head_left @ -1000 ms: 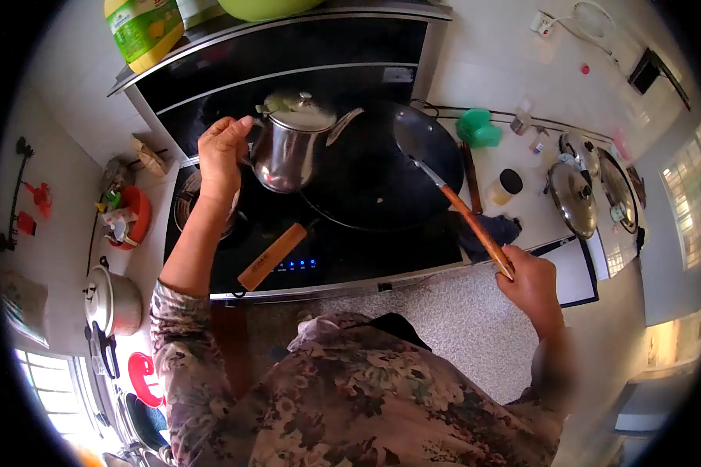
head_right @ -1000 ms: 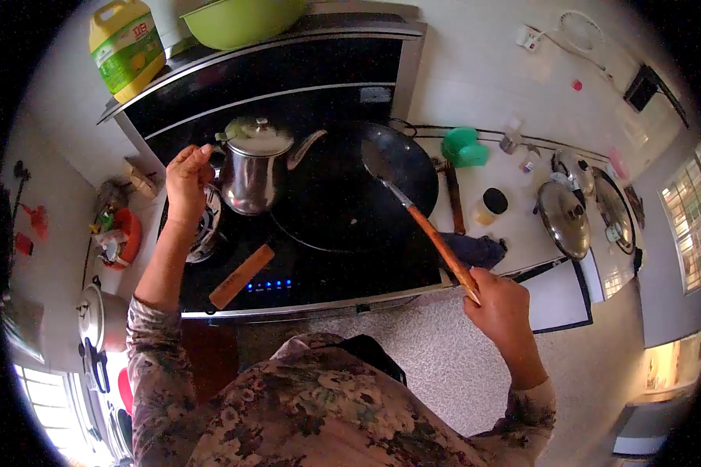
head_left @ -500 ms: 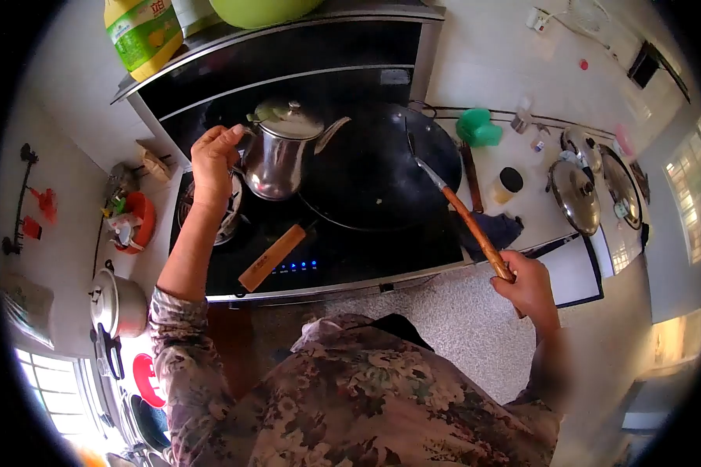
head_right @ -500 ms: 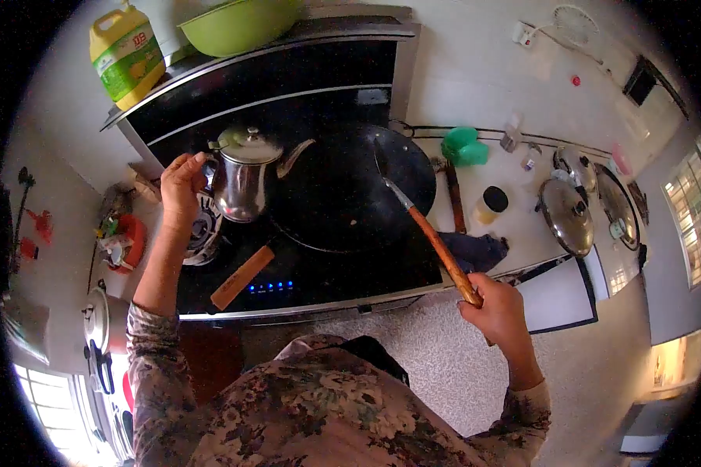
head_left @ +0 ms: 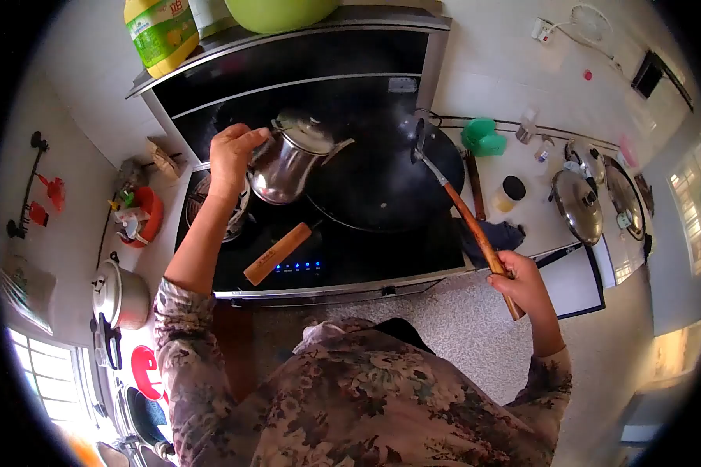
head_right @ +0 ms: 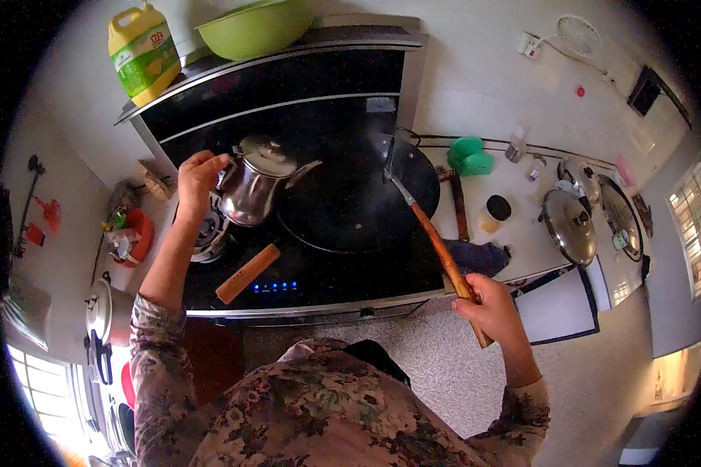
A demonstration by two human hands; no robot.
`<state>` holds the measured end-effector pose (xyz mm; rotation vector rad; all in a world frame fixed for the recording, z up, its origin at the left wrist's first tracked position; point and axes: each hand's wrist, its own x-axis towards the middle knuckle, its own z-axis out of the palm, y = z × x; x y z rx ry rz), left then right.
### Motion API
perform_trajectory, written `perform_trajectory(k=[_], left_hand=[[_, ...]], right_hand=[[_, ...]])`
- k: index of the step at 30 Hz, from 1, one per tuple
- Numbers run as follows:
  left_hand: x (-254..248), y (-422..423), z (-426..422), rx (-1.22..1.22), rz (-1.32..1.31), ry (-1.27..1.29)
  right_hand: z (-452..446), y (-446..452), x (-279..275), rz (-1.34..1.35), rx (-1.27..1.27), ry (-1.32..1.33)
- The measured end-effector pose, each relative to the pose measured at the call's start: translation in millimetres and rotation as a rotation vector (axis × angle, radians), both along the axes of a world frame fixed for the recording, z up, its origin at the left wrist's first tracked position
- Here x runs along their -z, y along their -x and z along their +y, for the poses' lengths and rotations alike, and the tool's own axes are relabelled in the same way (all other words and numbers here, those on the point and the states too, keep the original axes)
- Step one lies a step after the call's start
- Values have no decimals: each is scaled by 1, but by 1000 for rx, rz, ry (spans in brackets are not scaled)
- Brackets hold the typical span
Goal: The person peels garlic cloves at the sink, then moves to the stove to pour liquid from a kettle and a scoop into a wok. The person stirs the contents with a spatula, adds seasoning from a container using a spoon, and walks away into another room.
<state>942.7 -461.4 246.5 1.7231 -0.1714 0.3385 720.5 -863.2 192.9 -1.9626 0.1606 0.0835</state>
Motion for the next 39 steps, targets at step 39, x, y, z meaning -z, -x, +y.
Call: perform_trajectory(k=[39], left_hand=[[-12,-4,-44,-25,-58,-414]], right_hand=[[-7,23,2,-20,-10,89]])
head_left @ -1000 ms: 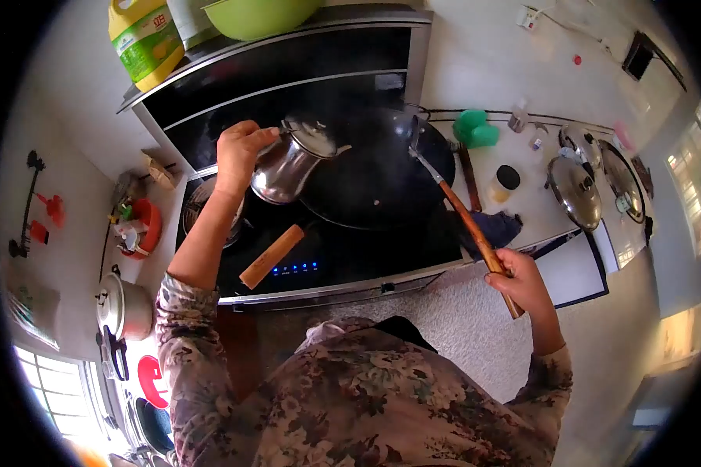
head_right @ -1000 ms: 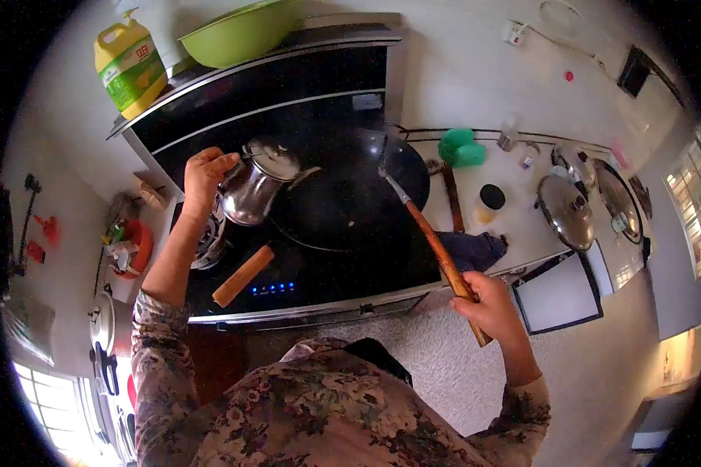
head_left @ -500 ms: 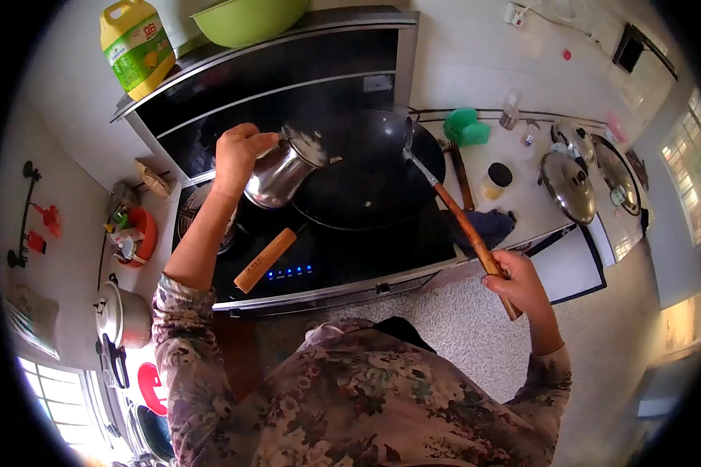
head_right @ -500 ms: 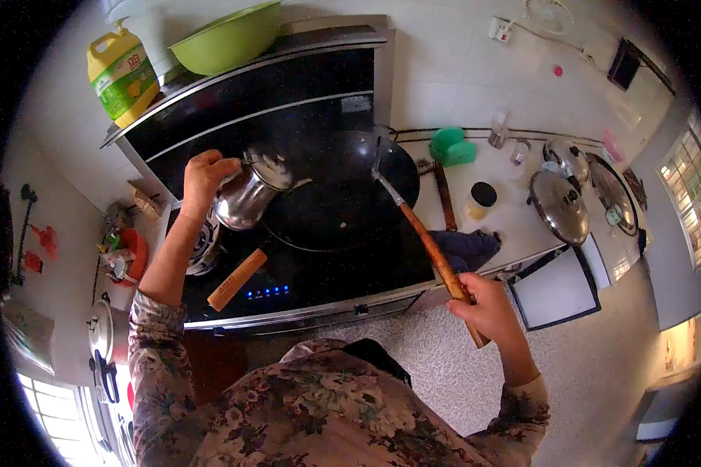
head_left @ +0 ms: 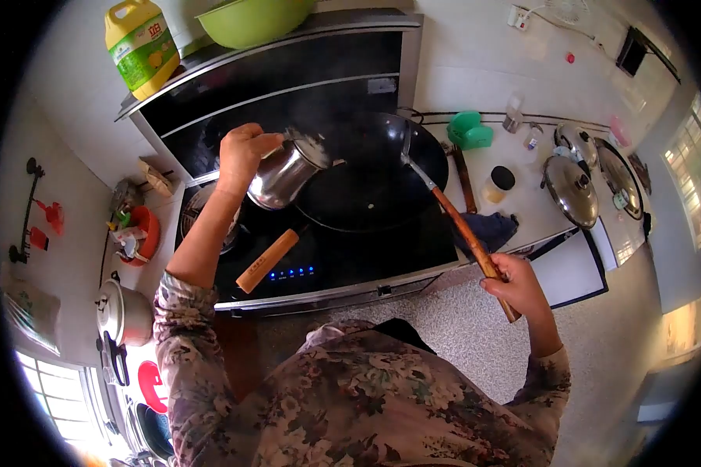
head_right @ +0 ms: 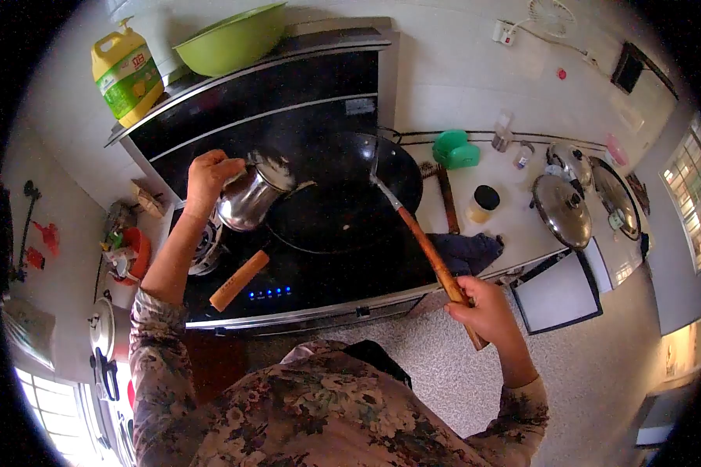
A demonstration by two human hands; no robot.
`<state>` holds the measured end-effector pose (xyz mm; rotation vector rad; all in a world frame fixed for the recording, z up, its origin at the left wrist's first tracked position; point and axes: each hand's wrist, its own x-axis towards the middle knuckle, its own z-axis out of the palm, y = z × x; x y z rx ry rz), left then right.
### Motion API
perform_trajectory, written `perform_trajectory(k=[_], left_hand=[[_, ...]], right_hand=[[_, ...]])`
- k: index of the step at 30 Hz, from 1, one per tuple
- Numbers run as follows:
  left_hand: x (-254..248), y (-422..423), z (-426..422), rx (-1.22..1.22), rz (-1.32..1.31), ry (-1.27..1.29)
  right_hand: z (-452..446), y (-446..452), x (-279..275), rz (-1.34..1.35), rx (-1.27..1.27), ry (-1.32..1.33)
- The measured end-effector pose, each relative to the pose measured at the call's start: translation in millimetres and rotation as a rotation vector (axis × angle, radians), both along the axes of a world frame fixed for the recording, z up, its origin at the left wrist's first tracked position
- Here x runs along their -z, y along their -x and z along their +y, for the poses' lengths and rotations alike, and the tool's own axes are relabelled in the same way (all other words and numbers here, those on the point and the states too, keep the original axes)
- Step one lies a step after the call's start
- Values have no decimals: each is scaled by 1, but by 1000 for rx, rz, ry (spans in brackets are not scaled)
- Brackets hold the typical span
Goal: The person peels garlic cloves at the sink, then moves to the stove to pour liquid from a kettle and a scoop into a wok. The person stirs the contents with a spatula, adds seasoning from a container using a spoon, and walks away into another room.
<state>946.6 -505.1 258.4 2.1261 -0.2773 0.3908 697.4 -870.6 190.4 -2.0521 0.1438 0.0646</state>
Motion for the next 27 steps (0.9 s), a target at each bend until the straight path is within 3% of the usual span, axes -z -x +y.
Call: perform_trajectory(k=[4,6,7,11,14,18,21,24,26,27], left_hand=[[9,-12,11,-36,-4,87],[12,-13,16,9,87,413],[12,-9,15,32,118,550],[19,-7,21,89,77,692],[23,-4,22,122,73,756],[20,3,19,70,56,723],[23,6,23,45,42,708],[17,16,35,28,41,787],[20,20,52,11,-16,822],[20,12,65,-15,3,866]], right_hand=[[-4,-2,12,-41,-23,70],[-2,-1,9,-73,-32,135],[4,-2,-1,-83,-39,299],[21,-8,-23,-153,-99,684],[26,-16,-24,-343,-132,812],[31,-27,-34,-375,-169,844],[30,-30,-42,-354,-150,837],[19,-32,-36,-219,-118,627],[7,-40,-11,-119,-98,45],[10,-53,-15,-94,-109,46]])
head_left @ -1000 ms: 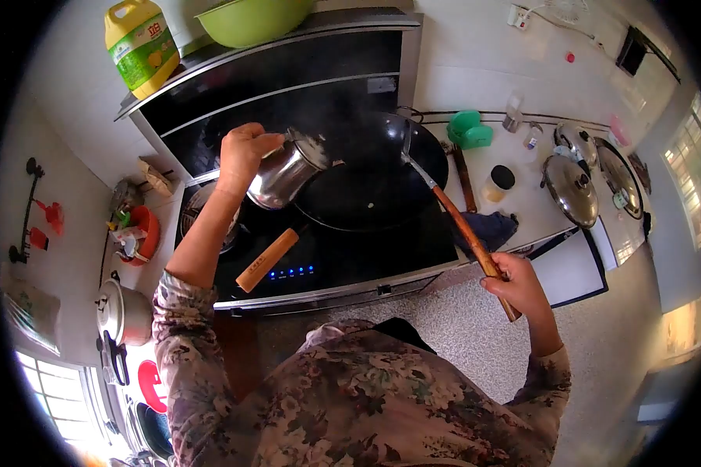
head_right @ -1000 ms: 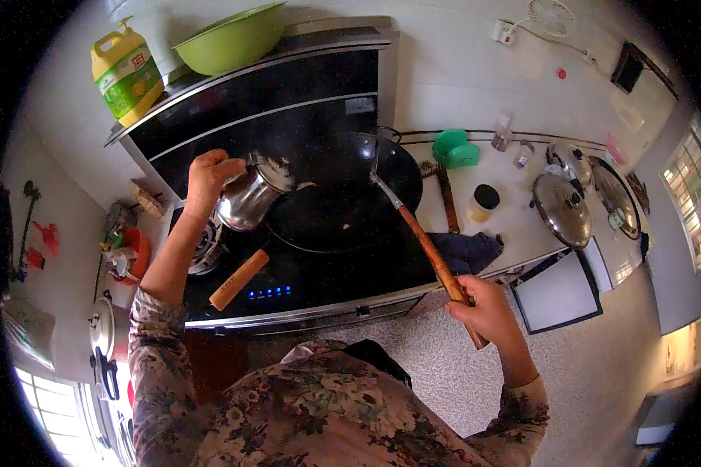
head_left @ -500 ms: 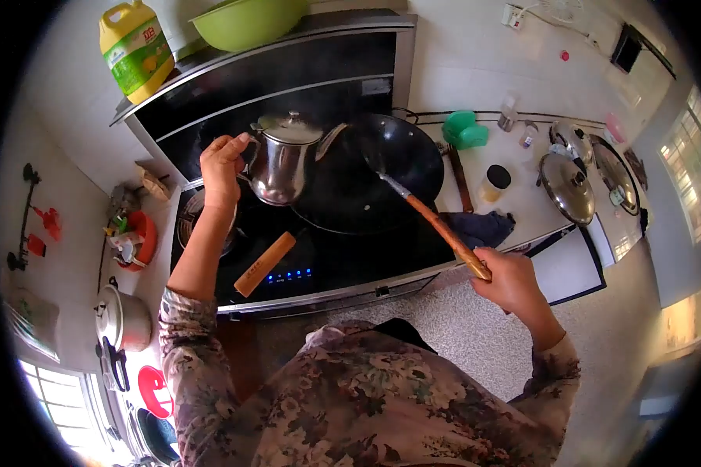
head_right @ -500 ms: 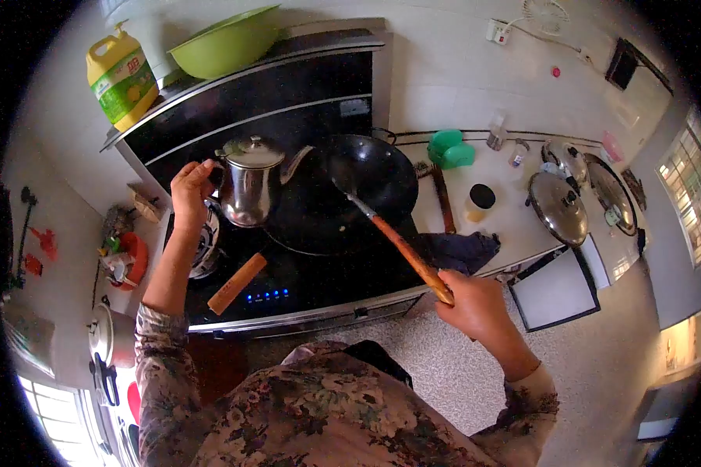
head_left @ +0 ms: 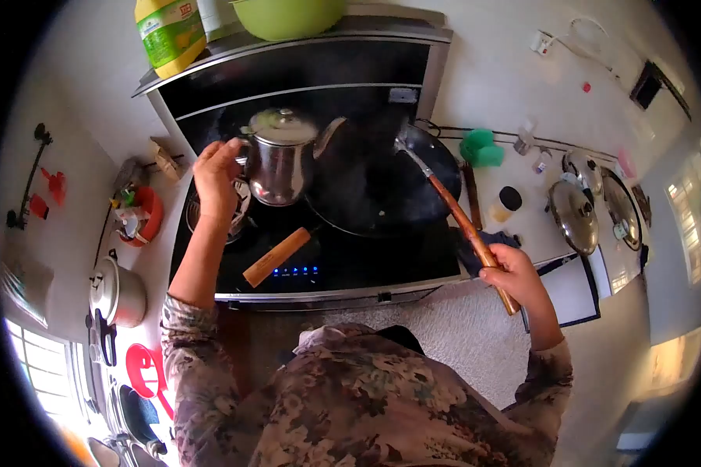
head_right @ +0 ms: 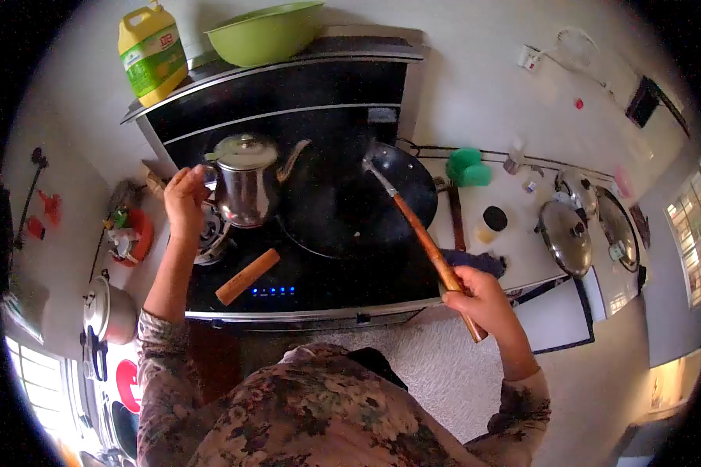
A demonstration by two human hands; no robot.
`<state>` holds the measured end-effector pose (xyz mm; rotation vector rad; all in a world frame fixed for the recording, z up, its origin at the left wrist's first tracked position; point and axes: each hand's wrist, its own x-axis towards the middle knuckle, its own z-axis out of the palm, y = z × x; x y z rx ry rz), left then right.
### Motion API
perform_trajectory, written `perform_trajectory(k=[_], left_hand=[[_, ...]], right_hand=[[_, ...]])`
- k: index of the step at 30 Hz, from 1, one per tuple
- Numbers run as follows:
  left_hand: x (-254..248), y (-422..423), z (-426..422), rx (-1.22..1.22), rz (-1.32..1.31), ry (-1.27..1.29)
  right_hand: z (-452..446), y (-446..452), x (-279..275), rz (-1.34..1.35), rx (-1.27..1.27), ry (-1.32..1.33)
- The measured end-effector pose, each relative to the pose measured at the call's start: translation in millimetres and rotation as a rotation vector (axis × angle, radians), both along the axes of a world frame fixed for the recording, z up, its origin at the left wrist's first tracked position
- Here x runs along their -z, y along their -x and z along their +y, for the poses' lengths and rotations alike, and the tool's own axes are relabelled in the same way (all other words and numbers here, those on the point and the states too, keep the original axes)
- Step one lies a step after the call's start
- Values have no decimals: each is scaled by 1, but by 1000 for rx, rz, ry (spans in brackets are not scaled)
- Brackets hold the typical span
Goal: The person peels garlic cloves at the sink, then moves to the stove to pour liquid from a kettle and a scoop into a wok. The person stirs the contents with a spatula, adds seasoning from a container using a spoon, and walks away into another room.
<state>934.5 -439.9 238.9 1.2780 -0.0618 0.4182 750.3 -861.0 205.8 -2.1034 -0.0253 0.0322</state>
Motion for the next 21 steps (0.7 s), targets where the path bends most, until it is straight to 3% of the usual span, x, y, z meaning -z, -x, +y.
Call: perform_trajectory(k=[2,3,6,7,10,14,16,18,19,20,21], left_hand=[[0,10,19,-66,-68,7],[5,11,35,3,-95,144],[-9,47,54,-195,-72,211],[-7,49,67,-264,-31,137],[-6,81,91,-333,-87,260],[11,113,125,-431,-159,286],[23,141,149,-424,-197,237],[24,158,158,-716,-137,181],[33,166,178,-583,-184,200],[50,166,199,-621,-233,196],[43,172,202,-660,-184,269]], right_hand=[[-3,-7,3,229,-74,-294],[-5,-10,6,229,-99,-292],[-3,-18,21,430,-179,-616],[-4,-30,24,504,-148,-628],[-14,-42,45,575,-109,-770],[-35,-76,87,645,-190,-750],[-37,-72,97,742,-151,-931],[-32,-72,108,695,-134,-945],[-33,-66,103,653,-108,-957],[-27,-60,96,553,11,-850],[-25,-55,85,554,-60,-844]])
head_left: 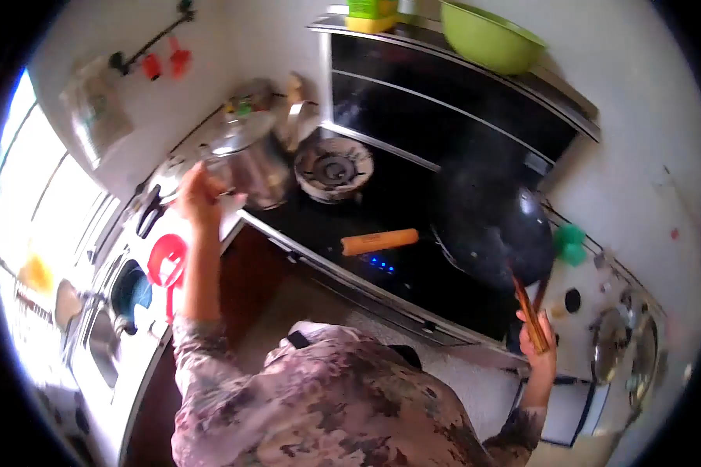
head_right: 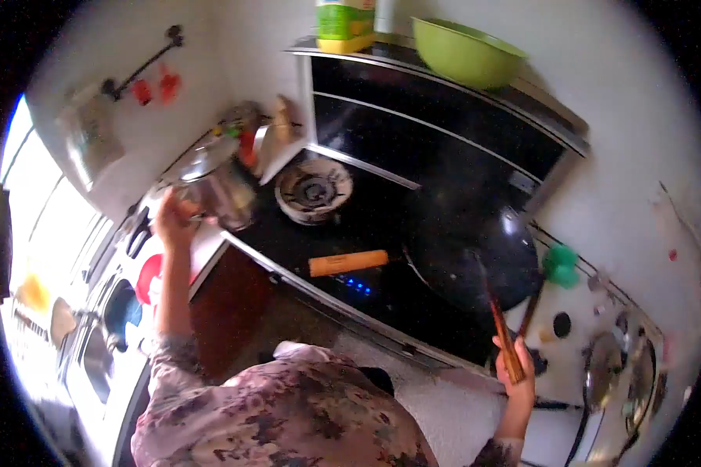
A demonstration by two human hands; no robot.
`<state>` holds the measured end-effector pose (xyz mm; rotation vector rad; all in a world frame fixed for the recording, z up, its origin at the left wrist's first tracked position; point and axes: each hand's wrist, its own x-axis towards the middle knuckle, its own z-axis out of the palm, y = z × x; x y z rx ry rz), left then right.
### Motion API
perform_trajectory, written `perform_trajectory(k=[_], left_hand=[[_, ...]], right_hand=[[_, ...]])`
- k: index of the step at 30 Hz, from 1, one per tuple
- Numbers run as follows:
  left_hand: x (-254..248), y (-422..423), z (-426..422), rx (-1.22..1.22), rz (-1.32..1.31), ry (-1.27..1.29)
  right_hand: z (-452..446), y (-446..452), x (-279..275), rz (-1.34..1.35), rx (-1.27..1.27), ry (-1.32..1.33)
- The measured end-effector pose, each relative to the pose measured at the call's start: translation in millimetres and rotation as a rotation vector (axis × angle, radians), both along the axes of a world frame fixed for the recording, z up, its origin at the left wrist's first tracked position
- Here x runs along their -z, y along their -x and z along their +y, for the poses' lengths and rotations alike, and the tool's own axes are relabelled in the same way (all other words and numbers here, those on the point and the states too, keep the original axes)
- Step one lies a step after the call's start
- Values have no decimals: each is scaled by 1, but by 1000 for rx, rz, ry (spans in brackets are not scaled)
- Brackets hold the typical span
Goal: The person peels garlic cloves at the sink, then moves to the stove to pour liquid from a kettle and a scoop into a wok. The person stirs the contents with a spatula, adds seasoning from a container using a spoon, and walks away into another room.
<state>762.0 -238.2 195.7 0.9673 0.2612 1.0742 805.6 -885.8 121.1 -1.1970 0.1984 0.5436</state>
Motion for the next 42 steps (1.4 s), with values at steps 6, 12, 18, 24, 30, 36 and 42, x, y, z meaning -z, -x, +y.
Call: perform_trajectory(k=[6,12,18,24,30,36,42], left_hand=[[-1,15,49,-16,70,-5],[11,18,88,-41,114,-10],[16,40,106,34,131,-182],[26,79,128,110,139,-16],[68,96,136,24,60,122],[129,79,159,-57,33,203],[164,22,199,-132,62,121]], right_hand=[[-45,16,-32,-216,617,276],[85,-10,-136,-376,386,415],[165,-125,-54,-527,81,977],[186,-164,-21,-930,-118,1839],[271,-89,-89,-964,101,1127],[316,0,-95,-1021,45,1073],[331,62,-89,-778,104,1006]])
